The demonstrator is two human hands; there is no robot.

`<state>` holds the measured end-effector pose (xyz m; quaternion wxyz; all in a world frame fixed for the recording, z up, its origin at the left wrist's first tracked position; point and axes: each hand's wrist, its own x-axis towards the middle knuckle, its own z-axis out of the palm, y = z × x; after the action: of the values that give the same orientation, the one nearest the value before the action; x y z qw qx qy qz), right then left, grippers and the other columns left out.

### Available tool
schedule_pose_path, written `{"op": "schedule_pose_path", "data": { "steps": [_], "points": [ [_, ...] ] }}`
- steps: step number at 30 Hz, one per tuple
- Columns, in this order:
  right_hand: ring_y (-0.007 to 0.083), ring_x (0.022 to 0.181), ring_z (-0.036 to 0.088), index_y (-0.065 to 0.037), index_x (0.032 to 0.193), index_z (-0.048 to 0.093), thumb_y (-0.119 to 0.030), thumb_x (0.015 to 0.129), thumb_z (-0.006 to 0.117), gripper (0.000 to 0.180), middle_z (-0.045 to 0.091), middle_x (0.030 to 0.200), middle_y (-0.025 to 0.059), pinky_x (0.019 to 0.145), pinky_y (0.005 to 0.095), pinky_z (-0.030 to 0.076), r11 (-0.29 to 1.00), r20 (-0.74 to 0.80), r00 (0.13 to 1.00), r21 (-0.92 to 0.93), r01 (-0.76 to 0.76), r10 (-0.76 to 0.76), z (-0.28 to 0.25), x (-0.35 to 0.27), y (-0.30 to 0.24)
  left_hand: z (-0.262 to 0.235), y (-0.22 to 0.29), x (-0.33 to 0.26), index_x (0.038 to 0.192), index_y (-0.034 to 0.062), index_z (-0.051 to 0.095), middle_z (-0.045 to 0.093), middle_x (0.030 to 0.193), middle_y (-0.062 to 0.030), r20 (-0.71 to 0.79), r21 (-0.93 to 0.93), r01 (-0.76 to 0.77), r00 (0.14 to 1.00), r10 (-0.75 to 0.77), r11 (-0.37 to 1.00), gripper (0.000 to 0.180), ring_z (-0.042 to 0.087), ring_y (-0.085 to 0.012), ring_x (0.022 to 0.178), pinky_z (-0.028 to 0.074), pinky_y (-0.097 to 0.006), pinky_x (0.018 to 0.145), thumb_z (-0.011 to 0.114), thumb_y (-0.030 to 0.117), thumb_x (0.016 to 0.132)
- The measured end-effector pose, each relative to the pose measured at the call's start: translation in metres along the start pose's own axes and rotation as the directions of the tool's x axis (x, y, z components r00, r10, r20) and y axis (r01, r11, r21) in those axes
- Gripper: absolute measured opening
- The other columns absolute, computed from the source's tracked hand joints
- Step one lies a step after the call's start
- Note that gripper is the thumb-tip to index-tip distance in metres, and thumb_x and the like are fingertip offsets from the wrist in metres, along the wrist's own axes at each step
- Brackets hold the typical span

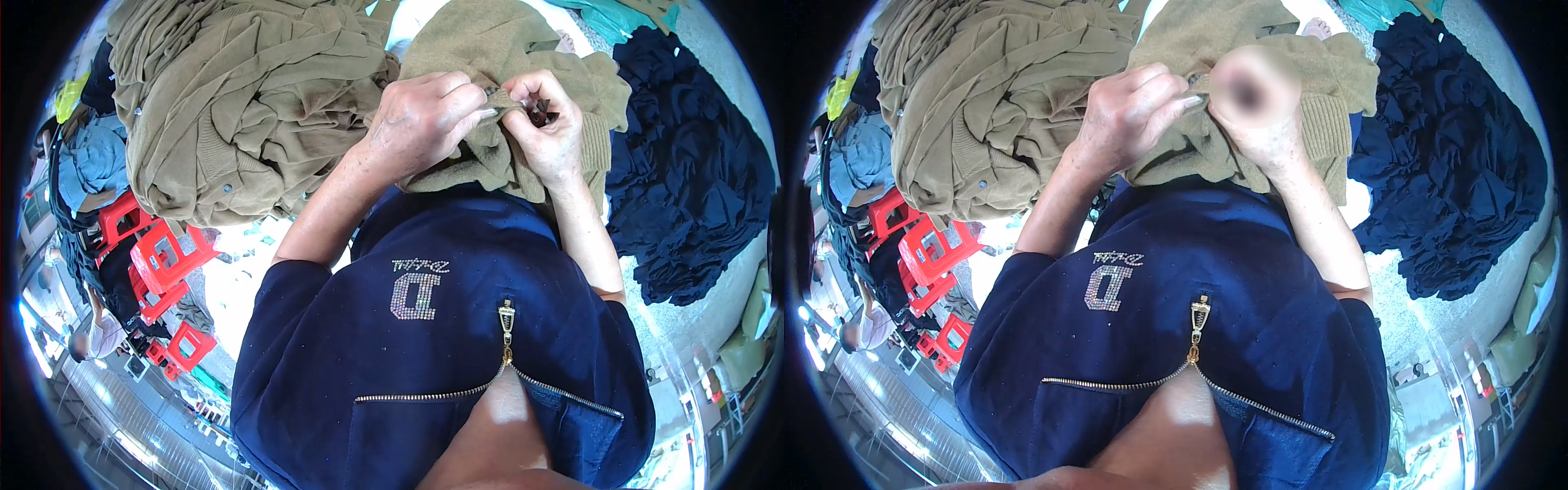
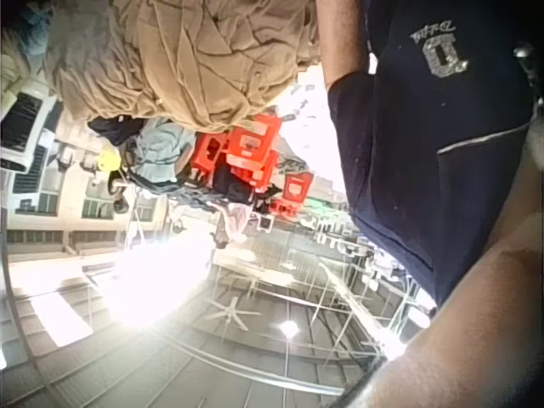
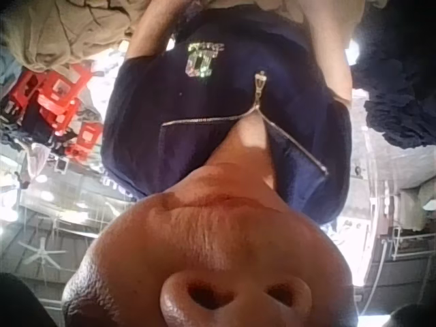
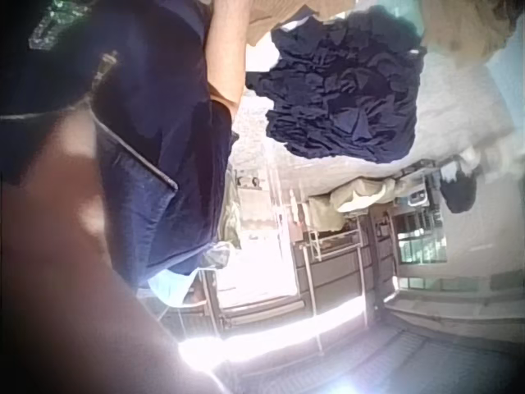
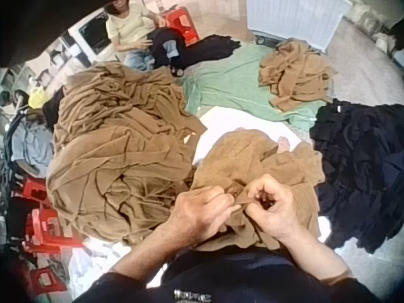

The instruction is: Trimming excess threads from brown garments using small scissors.

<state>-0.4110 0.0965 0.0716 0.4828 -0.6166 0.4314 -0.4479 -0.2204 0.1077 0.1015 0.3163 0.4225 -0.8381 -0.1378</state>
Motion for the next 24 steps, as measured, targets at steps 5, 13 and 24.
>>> {"op": "schedule_pose_path", "data": {
  "steps": [5,13,24],
  "points": [
    [0.0016,0.065,0.045,-0.004,0.086,0.056,0.006,0.074,0.062,0.016,0.052,0.075,-0.0053,0.058,0.0188,0.038,0.989,-0.032,0.989,-0.050,0.141,-0.142,0.002,-0.001,0.002,0.005,0.001,0.000,0.083,0.0048,0.063,0.059,0.072,-0.0073,-0.051,-0.018,0.037,0.998,-0.038,0.999,0.013,0.061,-0.0254,0.062,0.048,-0.035,0.053,0.073,0.010,0.077],
    [0.0020,0.070,0.050,-0.004,0.091,0.058,0.006,0.073,0.062,0.020,0.058,0.083,-0.0054,0.063,0.0181,0.041,0.994,-0.002,0.999,0.104,-0.039,0.039,-0.003,0.002,0.008,0.005,-0.003,0.001,0.083,0.0052,0.063,0.059,0.071,-0.0070,-0.021,0.011,-0.013,1.000,0.014,1.000,0.014,0.061,-0.0253,0.062,0.048,-0.035,0.054,0.073,0.009,0.073],
    [0.0033,0.075,0.054,-0.003,0.092,0.058,0.009,0.074,0.062,0.022,0.061,0.087,-0.0022,0.067,0.0184,0.044,0.993,-0.135,0.989,0.099,0.070,-0.056,0.003,-0.001,-0.003,0.019,0.004,0.003,0.082,0.0034,0.064,0.059,0.069,-0.0066,-0.255,0.031,-0.019,0.966,0.026,0.999,0.016,0.059,-0.0235,0.059,0.047,-0.033,0.052,0.072,0.003,0.067]
  ]
}}
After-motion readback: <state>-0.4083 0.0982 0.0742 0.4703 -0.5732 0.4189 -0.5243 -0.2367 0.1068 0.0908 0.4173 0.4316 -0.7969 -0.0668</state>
